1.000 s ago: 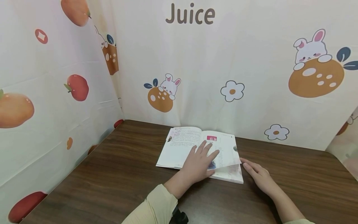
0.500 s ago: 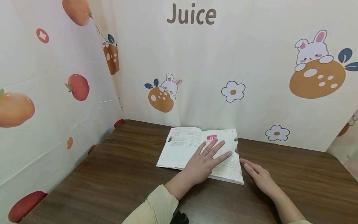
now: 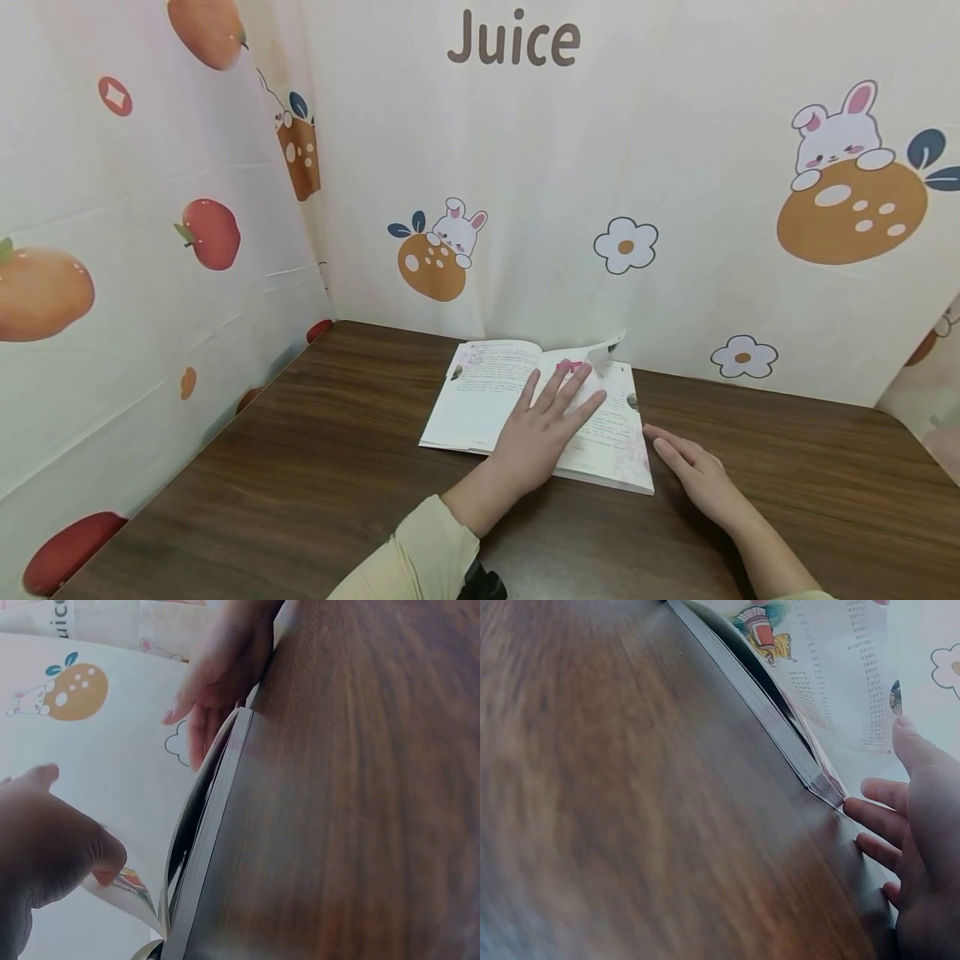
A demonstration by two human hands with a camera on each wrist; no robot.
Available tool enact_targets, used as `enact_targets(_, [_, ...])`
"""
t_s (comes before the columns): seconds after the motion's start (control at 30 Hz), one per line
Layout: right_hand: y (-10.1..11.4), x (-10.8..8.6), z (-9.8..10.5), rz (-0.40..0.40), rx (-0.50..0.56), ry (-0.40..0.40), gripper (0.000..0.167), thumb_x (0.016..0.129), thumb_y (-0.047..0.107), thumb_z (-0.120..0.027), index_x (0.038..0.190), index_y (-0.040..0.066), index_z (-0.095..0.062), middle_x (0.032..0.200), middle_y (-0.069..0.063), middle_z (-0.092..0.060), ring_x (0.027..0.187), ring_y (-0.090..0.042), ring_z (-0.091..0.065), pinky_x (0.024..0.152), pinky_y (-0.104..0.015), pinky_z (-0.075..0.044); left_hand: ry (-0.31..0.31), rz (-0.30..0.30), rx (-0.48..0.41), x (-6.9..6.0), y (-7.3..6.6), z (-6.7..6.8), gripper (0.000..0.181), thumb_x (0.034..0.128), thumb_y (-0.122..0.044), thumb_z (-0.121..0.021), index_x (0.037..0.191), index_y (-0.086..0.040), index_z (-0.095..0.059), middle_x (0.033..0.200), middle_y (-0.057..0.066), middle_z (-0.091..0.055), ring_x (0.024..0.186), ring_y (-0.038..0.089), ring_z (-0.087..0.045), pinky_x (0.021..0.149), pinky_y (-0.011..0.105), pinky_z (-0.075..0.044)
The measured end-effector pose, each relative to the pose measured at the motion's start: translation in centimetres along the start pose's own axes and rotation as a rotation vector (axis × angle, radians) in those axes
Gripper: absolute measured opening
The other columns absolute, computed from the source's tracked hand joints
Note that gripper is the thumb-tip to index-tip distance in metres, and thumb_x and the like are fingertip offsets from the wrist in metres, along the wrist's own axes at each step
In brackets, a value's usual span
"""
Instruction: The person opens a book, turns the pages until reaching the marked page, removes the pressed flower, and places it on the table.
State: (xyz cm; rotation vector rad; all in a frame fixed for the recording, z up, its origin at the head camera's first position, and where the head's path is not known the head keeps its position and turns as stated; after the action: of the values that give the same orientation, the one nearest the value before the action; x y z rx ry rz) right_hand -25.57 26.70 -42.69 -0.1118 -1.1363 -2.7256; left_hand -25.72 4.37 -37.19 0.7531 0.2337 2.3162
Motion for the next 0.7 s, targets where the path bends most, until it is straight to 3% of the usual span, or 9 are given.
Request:
enact_targets(0.2, [0.1, 0.0, 0.0, -0.003, -0.007, 0.002, 0.050, 0.099, 0.039, -0.037, 0.134, 0.005, -0.049, 0.136, -0.021, -0.045, 0.127, -0.044, -0.033, 0.092, -0.064, -0.027, -0.011, 0.072, -0.030, 0.0, 0.3, 0.3, 0.081, 0.0853, -0.009, -0.061, 0.149, -0.029, -0.015, 0.154, 0.008, 0.013, 0.139, 0.028, 0.014, 0.109, 0.049, 0.003])
enact_targets(0.4, [0.1, 0.0, 0.0, -0.012, -0.007, 0.008, 0.051, 0.099, 0.040, -0.036, 0.134, 0.005, -0.048, 0.136, -0.021, -0.044, 0.127, -0.045, -0.032, 0.091, -0.065, -0.026, 0.011, 0.100, 0.036, 0.0, 0.2, 0.6, 0.086, 0.0855, -0.010, -0.061, 0.150, -0.030, -0.007, 0.153, 0.009, 0.017, 0.138, 0.031, 0.016, 0.107, 0.053, 0.005])
enact_targets(0.7, [0.0, 0.0, 0.0, -0.026, -0.011, 0.007, 0.051, 0.099, 0.041, -0.036, 0.134, 0.006, -0.048, 0.137, -0.023, -0.042, 0.127, -0.046, -0.030, 0.091, -0.065, -0.025, 0.005, 0.168, 0.100, -0.1, 0.8, 1.1, 0.090, 0.0816, -0.013, -0.067, 0.150, -0.026, -0.010, 0.153, 0.011, 0.015, 0.138, 0.032, 0.013, 0.103, 0.060, 0.002])
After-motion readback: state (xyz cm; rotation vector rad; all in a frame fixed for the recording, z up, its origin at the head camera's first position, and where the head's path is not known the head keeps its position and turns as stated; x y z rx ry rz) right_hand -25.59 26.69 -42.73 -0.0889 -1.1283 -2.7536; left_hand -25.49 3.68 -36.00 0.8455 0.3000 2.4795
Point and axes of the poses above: each hand's wrist, its own x-axis towards the middle knuckle, its own z-axis out of the back of the hand, y = z × x, the point moved 5 cm from there along x, towards the middle knuckle
